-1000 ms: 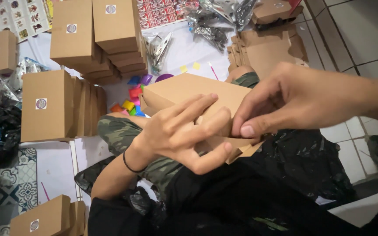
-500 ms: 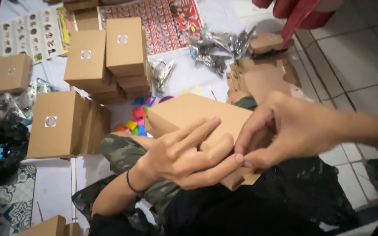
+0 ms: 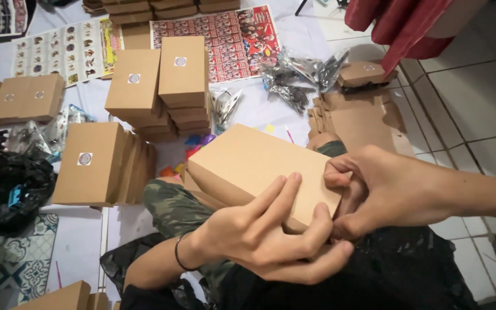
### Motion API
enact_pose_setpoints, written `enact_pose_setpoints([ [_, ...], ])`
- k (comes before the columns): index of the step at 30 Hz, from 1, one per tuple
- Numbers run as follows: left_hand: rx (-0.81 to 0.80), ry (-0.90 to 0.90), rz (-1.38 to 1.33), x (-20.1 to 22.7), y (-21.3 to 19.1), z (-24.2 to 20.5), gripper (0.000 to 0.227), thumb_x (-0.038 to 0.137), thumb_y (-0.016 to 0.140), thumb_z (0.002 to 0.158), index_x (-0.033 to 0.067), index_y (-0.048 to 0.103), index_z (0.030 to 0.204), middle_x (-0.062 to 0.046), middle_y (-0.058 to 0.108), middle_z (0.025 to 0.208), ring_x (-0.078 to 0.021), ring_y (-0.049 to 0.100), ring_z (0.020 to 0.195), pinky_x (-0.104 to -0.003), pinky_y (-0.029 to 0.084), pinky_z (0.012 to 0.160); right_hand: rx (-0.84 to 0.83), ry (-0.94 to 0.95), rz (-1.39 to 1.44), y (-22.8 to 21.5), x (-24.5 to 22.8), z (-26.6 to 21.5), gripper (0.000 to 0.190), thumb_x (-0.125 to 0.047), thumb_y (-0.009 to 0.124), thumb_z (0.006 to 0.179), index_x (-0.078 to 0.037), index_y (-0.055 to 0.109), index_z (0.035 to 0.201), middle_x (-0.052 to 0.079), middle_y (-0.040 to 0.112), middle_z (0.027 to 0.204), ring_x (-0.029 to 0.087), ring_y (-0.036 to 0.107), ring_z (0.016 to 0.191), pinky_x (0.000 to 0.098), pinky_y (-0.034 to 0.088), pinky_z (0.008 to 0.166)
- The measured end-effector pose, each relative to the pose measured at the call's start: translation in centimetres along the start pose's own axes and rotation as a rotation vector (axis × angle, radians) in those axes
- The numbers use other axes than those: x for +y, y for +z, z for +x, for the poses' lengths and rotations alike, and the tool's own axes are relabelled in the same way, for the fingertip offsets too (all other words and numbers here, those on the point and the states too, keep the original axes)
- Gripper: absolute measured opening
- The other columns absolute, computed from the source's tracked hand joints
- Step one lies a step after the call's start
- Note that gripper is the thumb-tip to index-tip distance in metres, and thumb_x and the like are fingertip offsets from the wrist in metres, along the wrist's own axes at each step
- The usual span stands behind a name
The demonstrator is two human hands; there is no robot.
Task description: Assembling cardboard boxes, applying stickers, and packing them with toy items.
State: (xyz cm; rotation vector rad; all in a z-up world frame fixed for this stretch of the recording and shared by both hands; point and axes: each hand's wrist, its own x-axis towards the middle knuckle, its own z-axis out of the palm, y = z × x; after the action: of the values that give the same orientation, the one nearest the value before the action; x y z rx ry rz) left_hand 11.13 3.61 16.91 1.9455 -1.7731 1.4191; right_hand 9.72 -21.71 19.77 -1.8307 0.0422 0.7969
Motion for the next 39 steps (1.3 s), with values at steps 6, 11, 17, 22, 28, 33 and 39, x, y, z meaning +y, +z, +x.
enact_pose_setpoints([
  [6,-0.004,0.012,-0.006,0.1,0.2,0.1,0.033,0.035,0.075,0.103,0.0314,0.054,0.129,0.005,0.063,0.119,-0.0282,0.078,0.097,-0.035,0.067,0.093,0.005,0.054,0.045,0.2,0.1,-0.2,0.052,0.027,0.086,0.063,-0.002,0.044,0.075,0.016,0.065,0.057,0.019,0.056,0.050,0.0301,0.039,0.041],
  [11,-0.020,0.035,0.002,0.9,1.1,-0.9,0.043,0.051,0.068,0.107,0.0451,0.042,0.141,0.003,0.066,0.125,-0.0290,0.081,0.100,-0.036,0.072,0.095,-0.029,0.092,0.035,-0.1,0.8,0.0,0.047,0.024,0.087,0.067,-0.001,0.047,0.076,0.016,0.069,0.057,0.019,0.060,0.049,0.0303,0.043,0.043],
  [17,-0.028,-0.025,-0.056,1.1,1.3,-0.2,0.038,0.033,0.071,0.098,0.0382,0.056,0.133,0.005,0.063,0.124,-0.0277,0.075,0.097,-0.034,0.066,0.093,-0.083,0.084,0.064,-0.8,1.6,0.0,0.044,0.022,0.082,0.067,-0.003,0.046,0.076,0.014,0.067,0.056,0.017,0.056,0.048,0.0291,0.040,0.043],
  [22,0.052,-0.098,-0.100,1.3,3.6,-0.7,0.034,0.027,0.075,0.095,0.0350,0.061,0.125,0.000,0.066,0.123,-0.0249,0.076,0.095,-0.033,0.068,0.086,-0.062,0.061,-0.053,-2.0,0.4,-1.1,0.023,0.011,0.084,0.079,0.002,0.069,0.094,0.017,0.081,0.063,0.017,0.056,0.051,0.0285,0.033,0.043],
  [28,0.069,-0.501,-0.484,2.2,7.1,-3.2,0.048,0.033,0.092,0.087,0.0254,0.067,0.127,-0.015,0.064,0.136,-0.0191,0.076,0.088,-0.030,0.062,0.069,0.270,-0.806,-0.760,0.2,-0.9,-3.7,0.028,-0.017,0.082,0.073,-0.012,0.076,0.100,0.003,0.075,0.125,0.010,0.073,0.082,0.0247,0.059,0.070],
  [33,0.052,-0.907,-1.118,4.4,7.9,-3.6,0.035,0.022,0.051,0.103,0.0041,0.039,0.130,-0.021,0.049,0.130,-0.0342,0.062,0.108,-0.041,0.052,0.094,0.384,-0.997,-0.691,1.7,3.4,-0.4,0.045,-0.005,0.076,0.084,-0.003,0.066,0.128,0.009,0.071,0.129,0.025,0.070,0.119,0.0338,0.061,0.101],
  [39,-0.077,-1.410,-1.354,8.2,9.8,-6.3,0.036,0.042,0.043,0.106,0.0125,0.047,0.127,-0.019,0.069,0.117,-0.0417,0.066,0.112,-0.060,0.042,0.102,0.564,-0.895,-0.363,3.9,10.5,4.2,0.029,-0.009,0.070,0.093,-0.006,0.076,0.121,0.015,0.079,0.113,0.032,0.074,0.105,0.0436,0.062,0.087],
])
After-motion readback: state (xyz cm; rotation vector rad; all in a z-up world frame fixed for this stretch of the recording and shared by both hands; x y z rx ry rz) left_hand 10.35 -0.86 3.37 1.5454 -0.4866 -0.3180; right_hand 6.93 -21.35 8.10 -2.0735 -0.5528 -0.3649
